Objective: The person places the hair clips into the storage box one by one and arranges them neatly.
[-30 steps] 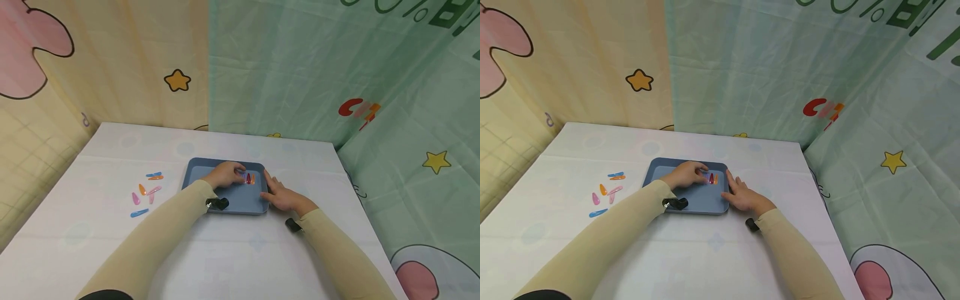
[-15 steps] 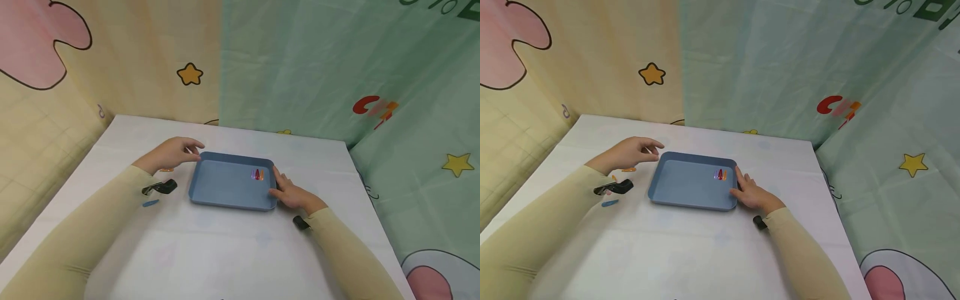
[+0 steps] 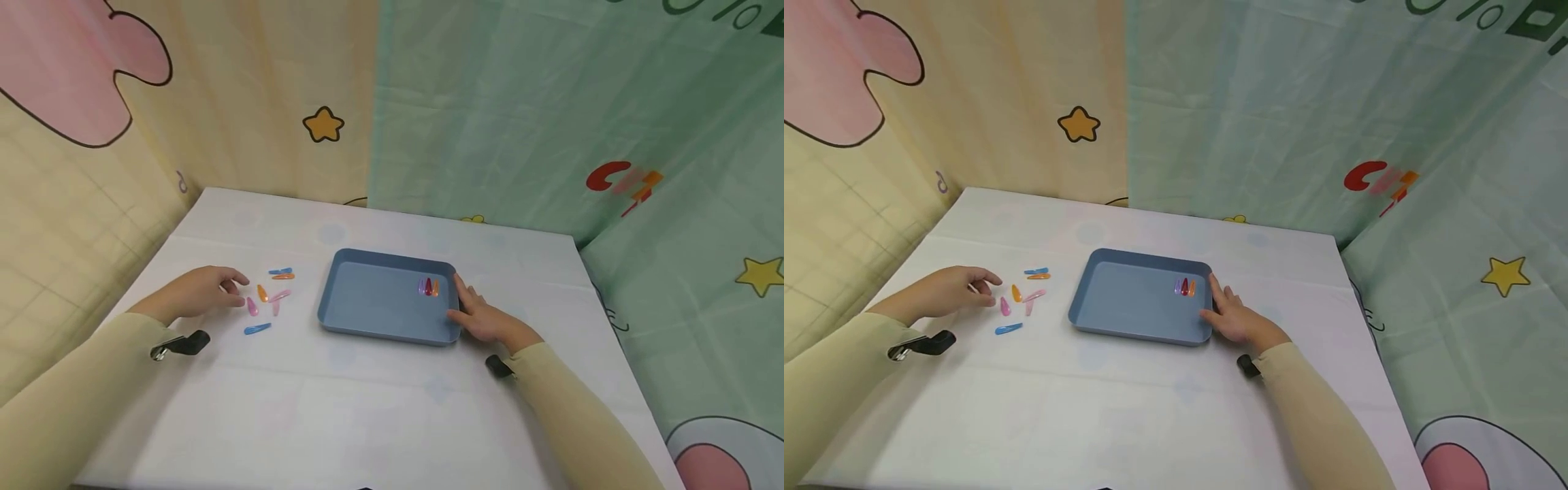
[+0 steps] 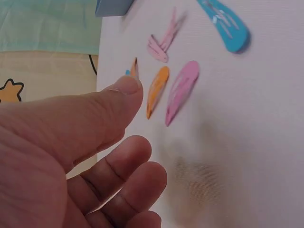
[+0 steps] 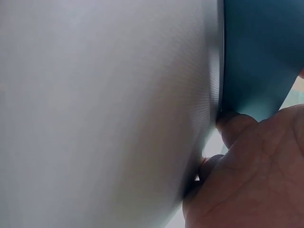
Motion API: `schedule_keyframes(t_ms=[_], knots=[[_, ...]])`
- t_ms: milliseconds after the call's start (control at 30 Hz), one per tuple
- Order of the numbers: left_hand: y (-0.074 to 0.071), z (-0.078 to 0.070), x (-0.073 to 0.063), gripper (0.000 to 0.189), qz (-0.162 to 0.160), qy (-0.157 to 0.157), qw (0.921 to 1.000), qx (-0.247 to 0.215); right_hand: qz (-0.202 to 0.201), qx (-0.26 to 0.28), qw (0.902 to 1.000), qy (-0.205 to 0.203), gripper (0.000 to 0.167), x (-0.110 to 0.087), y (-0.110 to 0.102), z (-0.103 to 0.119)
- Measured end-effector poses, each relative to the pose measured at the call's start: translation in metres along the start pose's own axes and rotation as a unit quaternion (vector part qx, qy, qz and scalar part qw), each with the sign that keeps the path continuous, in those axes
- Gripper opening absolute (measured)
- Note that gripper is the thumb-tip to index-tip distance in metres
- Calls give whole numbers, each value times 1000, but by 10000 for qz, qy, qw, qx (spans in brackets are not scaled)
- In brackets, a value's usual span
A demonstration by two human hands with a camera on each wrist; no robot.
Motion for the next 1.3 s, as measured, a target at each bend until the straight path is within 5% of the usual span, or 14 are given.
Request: schedule_keyframes(t_ms=[567,900,1300], knots=[[32,10,-10,42,-288,-165,9993,-158,-44,47,10000,-52,88,-2,0,-1],[35,8,-8,28,-609,-62,9980,-157,-45,144,9999,-41,88,-2,1,-2],[33,5,-7,32,-792,43,9966,-240,-79,53,9999,-61,89,-1,1,-2]])
Point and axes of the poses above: each hand's wrist, its own x-axis towards the middle knuckle, its own y-axis out of the palm, z = x × y, the point moved 8 cm from there along x, towards the middle knuckle, and after that the axes turned 9 degrees about y, right-handed, at the moved point
